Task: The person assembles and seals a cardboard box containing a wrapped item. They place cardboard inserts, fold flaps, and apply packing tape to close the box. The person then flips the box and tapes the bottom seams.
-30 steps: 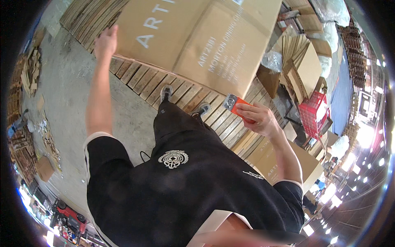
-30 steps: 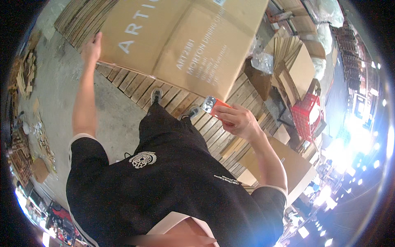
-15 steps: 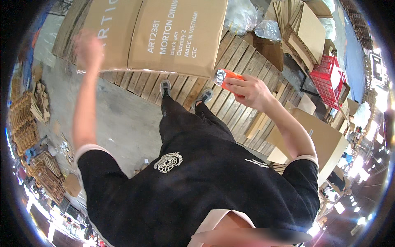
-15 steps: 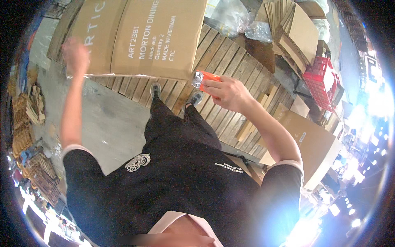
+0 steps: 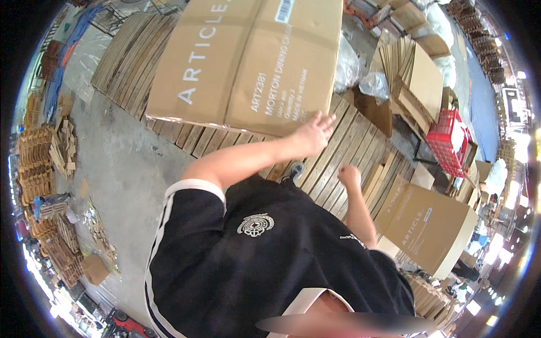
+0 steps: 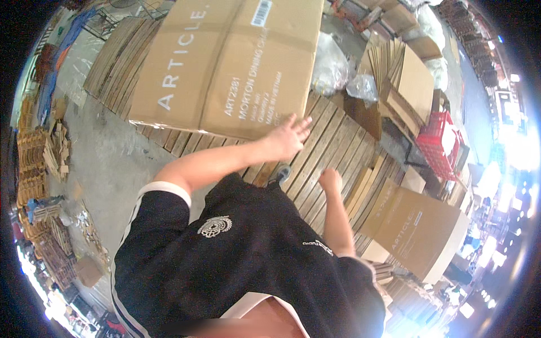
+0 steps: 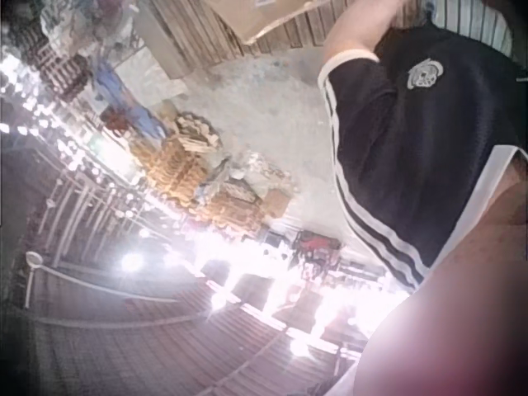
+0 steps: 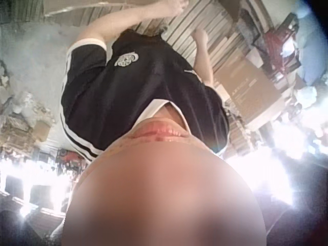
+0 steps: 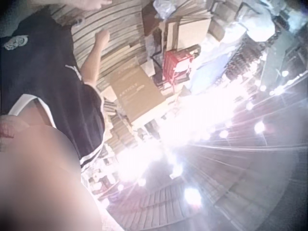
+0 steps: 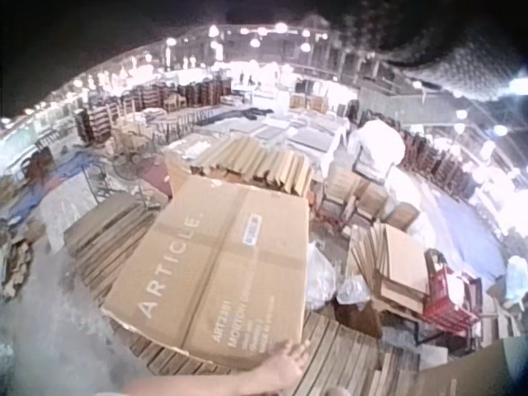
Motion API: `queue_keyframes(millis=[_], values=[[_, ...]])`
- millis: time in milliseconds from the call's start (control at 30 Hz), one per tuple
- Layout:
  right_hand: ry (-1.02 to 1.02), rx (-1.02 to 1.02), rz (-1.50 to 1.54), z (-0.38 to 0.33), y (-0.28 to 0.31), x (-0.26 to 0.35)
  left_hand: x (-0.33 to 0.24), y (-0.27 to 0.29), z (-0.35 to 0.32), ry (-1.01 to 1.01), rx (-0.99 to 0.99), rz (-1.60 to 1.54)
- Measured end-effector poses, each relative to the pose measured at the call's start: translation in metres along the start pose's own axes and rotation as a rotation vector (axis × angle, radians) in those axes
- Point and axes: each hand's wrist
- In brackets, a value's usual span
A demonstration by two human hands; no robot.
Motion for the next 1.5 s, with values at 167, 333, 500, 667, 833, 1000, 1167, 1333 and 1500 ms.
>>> queue_keyframes(millis=[167,333,500,667,833,1000,1167,1333,1500], values=[[-0.156,0.520,-0.207,-0.083,-0.136,-0.048,-0.001,-0.020,-0.006,0.068,-0.237,0.032],[-0.593,0.501,0.120,-0.192,-0.187,-0.041,0.068,-0.047,-0.148,0.177,-0.471,-0.184],[-0.448,0.518,0.101,-0.202,-0.166,-0.023,0.177,-0.052,-0.404,0.412,-0.398,-0.204],[-0.736,0.040,0.606,-0.173,-0.092,-0.010,0.243,-0.089,-0.628,1.417,0.158,0.214],[-0.883,-0.227,0.852,-0.155,-0.029,0.016,0.202,-0.164,-0.539,1.133,-0.247,0.223],[-0.942,-0.262,0.953,-0.150,-0.060,0.008,0.072,-0.215,-0.315,0.508,0.199,-0.457],[-0.917,0.270,0.911,-0.170,-0.182,-0.063,0.026,-0.214,-0.122,0.262,0.595,-0.633],[-0.931,0.726,1.236,-0.247,-0.304,-0.146,0.045,-0.187,0.029,0.700,0.528,-1.249],[-1.395,0.575,1.270,-0.341,-0.330,-0.194,0.011,-0.190,0.134,0.848,0.525,-0.945]])
Point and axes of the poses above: each hand's wrist, its own z-axis towards the middle knuckle, its own y-axis out of the back of the hand, x = y × z, and after that the axes turned 5 degrees about -y, right-handed
